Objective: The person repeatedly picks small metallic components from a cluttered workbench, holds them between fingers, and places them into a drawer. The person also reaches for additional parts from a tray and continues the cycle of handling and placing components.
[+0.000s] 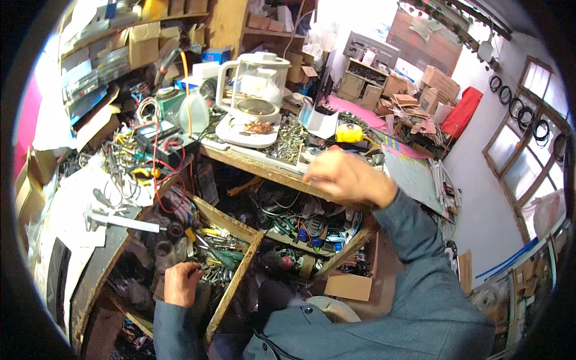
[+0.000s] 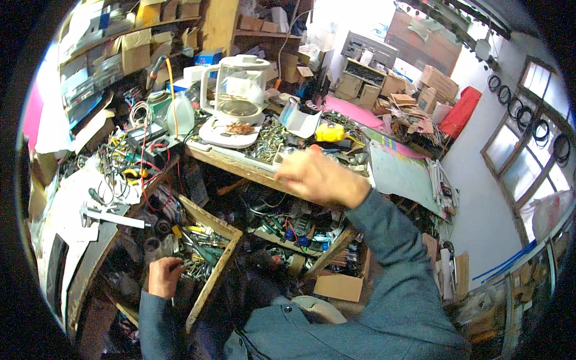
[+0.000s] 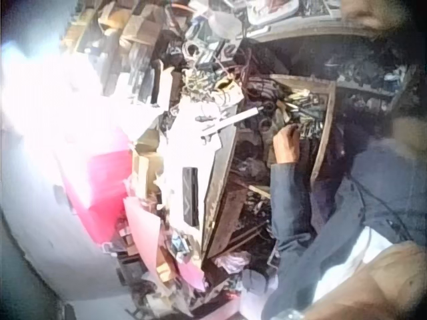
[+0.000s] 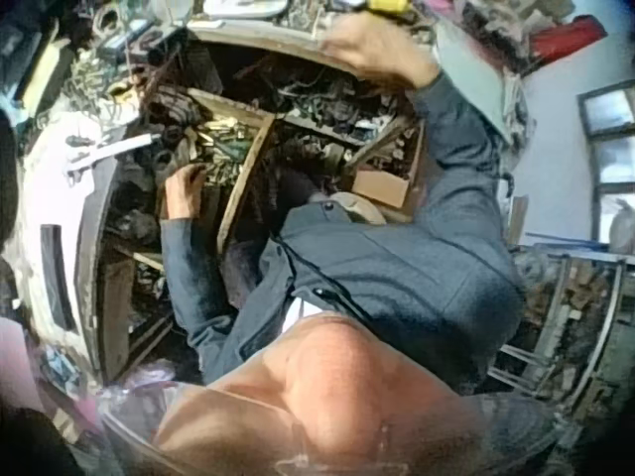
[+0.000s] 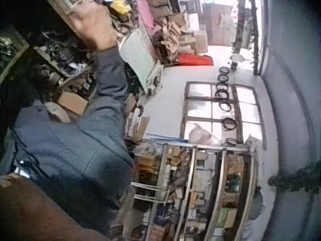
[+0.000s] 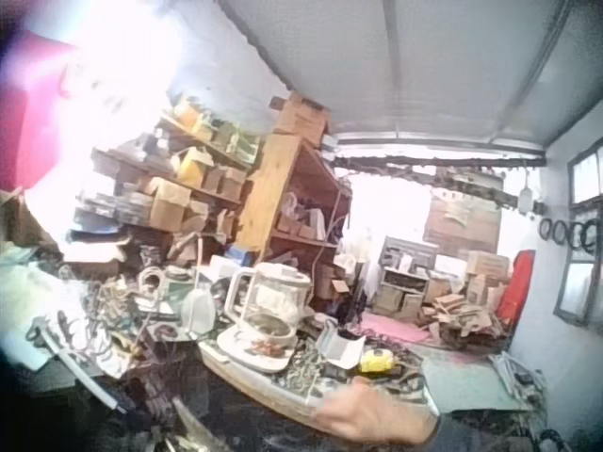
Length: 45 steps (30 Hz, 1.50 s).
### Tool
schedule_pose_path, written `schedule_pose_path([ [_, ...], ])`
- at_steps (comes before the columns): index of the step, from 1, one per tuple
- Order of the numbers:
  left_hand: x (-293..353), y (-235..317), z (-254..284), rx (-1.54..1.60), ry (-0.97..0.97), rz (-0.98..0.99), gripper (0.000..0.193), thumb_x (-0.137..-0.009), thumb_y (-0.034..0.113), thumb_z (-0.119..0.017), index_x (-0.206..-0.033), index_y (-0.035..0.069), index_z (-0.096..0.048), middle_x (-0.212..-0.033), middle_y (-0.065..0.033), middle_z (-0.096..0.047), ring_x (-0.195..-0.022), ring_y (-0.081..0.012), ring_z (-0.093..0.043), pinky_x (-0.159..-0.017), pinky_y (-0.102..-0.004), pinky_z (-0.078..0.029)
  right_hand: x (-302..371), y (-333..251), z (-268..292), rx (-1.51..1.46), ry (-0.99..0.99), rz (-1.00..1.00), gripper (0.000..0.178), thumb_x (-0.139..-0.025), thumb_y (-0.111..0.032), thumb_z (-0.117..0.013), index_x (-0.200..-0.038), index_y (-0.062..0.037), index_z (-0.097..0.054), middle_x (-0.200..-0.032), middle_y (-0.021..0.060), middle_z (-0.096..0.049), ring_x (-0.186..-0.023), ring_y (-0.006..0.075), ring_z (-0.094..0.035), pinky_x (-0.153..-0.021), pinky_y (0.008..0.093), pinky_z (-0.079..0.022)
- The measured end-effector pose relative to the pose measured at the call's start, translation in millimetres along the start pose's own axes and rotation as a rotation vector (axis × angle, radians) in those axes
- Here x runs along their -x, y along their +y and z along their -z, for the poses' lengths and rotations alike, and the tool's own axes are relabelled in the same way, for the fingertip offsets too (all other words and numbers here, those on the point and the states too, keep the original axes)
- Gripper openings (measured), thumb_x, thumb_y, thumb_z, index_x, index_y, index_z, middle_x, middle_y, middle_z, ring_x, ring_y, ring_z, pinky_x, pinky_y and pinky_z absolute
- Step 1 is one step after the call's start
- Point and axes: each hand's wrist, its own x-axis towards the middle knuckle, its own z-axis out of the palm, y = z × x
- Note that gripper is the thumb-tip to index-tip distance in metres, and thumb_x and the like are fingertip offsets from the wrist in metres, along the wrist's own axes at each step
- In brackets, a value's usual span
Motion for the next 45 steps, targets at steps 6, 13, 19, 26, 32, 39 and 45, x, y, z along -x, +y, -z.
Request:
schedule_pose_path([
  [6,-1.9,3.4,-11.4,0.114,0.09,-0.001,0.019,-0.08,0.003,-0.078,-0.098,-0.004,-0.075,-0.081,-0.0171,-0.072,-0.071,-0.0235,-0.07,-0.066,-0.0348,-0.055,86.3,-22.2,-24.9,0.229,0.322,-0.114,0.022,-0.076,-0.006,-0.074,-0.098,-0.0078,-0.072,-0.078,0.006,-0.062,-0.072,0.026,-0.06,-0.065,0.0379,-0.047],
  [13,-5.2,22.9,-17.8,0.269,0.041,0.108,0.013,-0.085,-0.001,-0.074,-0.098,-0.004,-0.073,-0.078,-0.0094,-0.07,-0.068,-0.0134,-0.064,-0.063,-0.0293,-0.052,137.0,-9.8,-29.8,0.082,0.723,-0.461,0.01,-0.085,-0.003,-0.069,-0.095,-0.0049,-0.071,-0.076,0.0097,-0.064,-0.065,0.0257,-0.062,-0.058,0.0368,-0.05],
  [19,-24.8,101.3,-20.8,0.103,-0.141,-0.224,0.014,-0.082,0.001,-0.078,-0.095,-0.001,-0.075,-0.079,-0.0135,-0.07,-0.071,-0.0214,-0.069,-0.065,-0.0314,-0.053,150.3,-6.3,-35.4,-0.07,0.699,-0.485,0.014,-0.085,-0.002,-0.068,-0.098,-0.0038,-0.071,-0.075,0.0088,-0.065,-0.061,0.0206,-0.062,-0.055,0.0334,-0.05],
  [26,-55.9,144.4,-73.1,-0.045,-0.36,-0.591,0.016,-0.085,0.013,-0.075,-0.1,0.008,-0.074,-0.086,-0.0133,-0.069,-0.078,-0.0342,-0.067,-0.067,-0.0424,-0.053,152.2,1.2,-36.2,-0.296,0.631,-0.43,0.012,-0.083,-0.001,-0.068,-0.093,-0.0011,-0.074,-0.073,0.0069,-0.068,-0.057,0.013,-0.06,-0.051,0.0281,-0.047],
  [32,-95.9,210.2,-108.7,-0.069,-0.238,-0.994,0.029,-0.083,0.013,-0.074,-0.112,0.009,-0.069,-0.095,-0.0059,-0.069,-0.089,-0.0257,-0.066,-0.089,-0.0422,-0.052,152.9,2.0,-32.4,-0.38,0.624,-0.415,0.01,-0.081,0.0,-0.069,-0.091,-0.0018,-0.072,-0.072,0.0075,-0.066,-0.056,0.0156,-0.06,-0.051,0.0296,-0.047],
  [39,-176.4,286.1,-174.7,0.043,0.19,-1.195,0.039,-0.08,0.012,-0.07,-0.118,0.007,-0.066,-0.104,-0.0057,-0.068,-0.1,-0.022,-0.066,-0.103,-0.0469,-0.047,162.5,8.6,-30.1,-0.391,0.545,-0.388,0.011,-0.075,0.002,-0.069,-0.085,-0.0008,-0.07,-0.071,0.0099,-0.064,-0.06,0.024,-0.064,-0.053,0.0324,-0.049],
  [45,-192.4,302.9,-212.0,-0.035,0.193,-1.204,0.04,-0.084,0.022,-0.064,-0.122,0.01,-0.065,-0.113,-0.0025,-0.067,-0.109,-0.0194,-0.062,-0.108,-0.0477,-0.041,160.3,7.7,-28.6,-0.458,0.537,-0.382,0.01,-0.074,0.001,-0.067,-0.082,-0.0036,-0.066,-0.074,0.0102,-0.065,-0.064,0.0294,-0.065,-0.058,0.0371,-0.052],
])
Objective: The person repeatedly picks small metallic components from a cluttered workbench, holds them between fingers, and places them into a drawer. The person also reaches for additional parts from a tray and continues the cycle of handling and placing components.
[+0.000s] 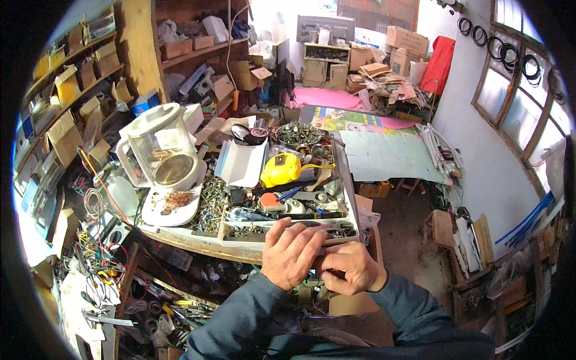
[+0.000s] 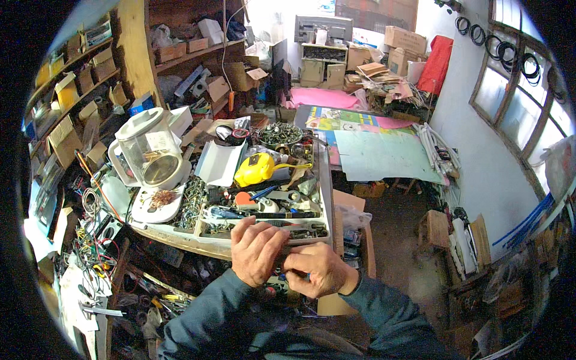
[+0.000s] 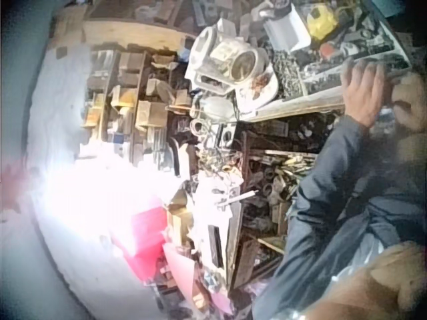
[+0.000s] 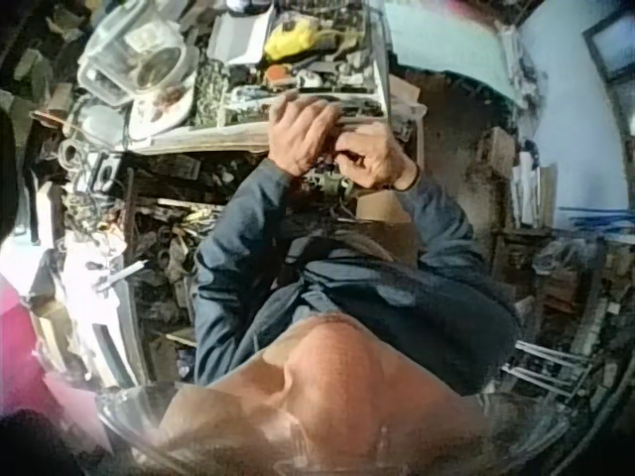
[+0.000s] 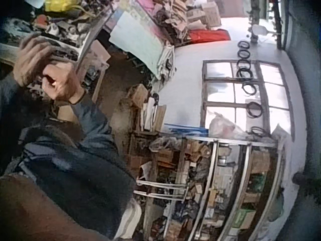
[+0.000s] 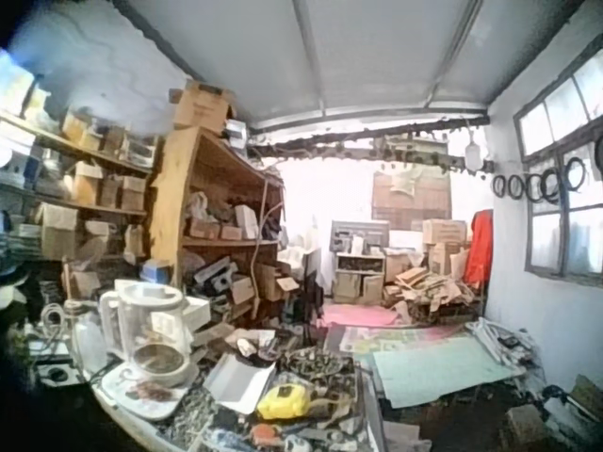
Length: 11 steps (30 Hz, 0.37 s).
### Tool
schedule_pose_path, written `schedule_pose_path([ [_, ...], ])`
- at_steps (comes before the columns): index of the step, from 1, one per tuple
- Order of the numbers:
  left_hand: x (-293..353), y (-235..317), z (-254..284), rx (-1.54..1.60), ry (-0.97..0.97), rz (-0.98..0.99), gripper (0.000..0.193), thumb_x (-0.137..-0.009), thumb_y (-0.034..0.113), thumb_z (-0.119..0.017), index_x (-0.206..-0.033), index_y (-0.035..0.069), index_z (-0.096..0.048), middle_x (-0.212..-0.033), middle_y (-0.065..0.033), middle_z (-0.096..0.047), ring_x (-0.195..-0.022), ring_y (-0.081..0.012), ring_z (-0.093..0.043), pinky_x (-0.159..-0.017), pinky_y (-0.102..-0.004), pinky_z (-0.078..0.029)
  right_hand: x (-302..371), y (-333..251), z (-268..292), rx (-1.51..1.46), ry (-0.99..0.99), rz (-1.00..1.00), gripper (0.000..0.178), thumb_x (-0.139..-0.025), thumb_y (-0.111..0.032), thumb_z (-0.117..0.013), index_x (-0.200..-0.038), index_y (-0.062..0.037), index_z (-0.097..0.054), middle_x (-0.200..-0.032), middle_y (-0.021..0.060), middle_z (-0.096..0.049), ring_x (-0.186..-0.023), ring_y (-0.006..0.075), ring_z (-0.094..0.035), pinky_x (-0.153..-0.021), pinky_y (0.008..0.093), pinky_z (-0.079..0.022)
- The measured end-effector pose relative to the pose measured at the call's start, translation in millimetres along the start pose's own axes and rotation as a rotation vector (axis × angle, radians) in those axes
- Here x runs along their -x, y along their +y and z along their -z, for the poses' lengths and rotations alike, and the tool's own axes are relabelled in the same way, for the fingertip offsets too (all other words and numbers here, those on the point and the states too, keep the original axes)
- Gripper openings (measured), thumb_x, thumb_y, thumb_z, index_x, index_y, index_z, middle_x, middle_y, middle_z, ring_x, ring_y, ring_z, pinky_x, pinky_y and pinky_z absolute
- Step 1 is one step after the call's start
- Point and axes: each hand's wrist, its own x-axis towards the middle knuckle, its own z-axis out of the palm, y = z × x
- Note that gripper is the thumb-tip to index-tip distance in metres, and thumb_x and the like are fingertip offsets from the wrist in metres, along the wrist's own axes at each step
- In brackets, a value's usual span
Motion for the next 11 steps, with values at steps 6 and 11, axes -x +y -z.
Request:
schedule_pose_path([
  [6,2.9,1.1,-7.5,-0.081,-0.082,0.01,0.04,-0.088,0.023,-0.062,-0.125,0.011,-0.064,-0.114,-0.0015,-0.065,-0.11,-0.02,-0.061,-0.113,-0.0489,-0.036,-3.0,-1.8,-0.7,-0.008,0.01,0.03,0.011,-0.076,0.001,-0.069,-0.085,-0.0059,-0.067,-0.073,0.0094,-0.063,-0.062,0.0305,-0.063,-0.056,0.039,-0.051],
  [11,2.0,0.3,-10.0,-0.122,-0.142,0.008,0.043,-0.087,0.026,-0.066,-0.128,0.012,-0.062,-0.116,-0.0016,-0.063,-0.116,-0.0186,-0.057,-0.116,-0.0518,-0.031,-3.2,-4.7,11.0,-0.003,-0.008,-0.024,0.012,-0.077,-0.001,-0.069,-0.087,-0.0078,-0.07,-0.069,0.0073,-0.061,-0.059,0.0278,-0.062,-0.053,0.0381,-0.049],
])
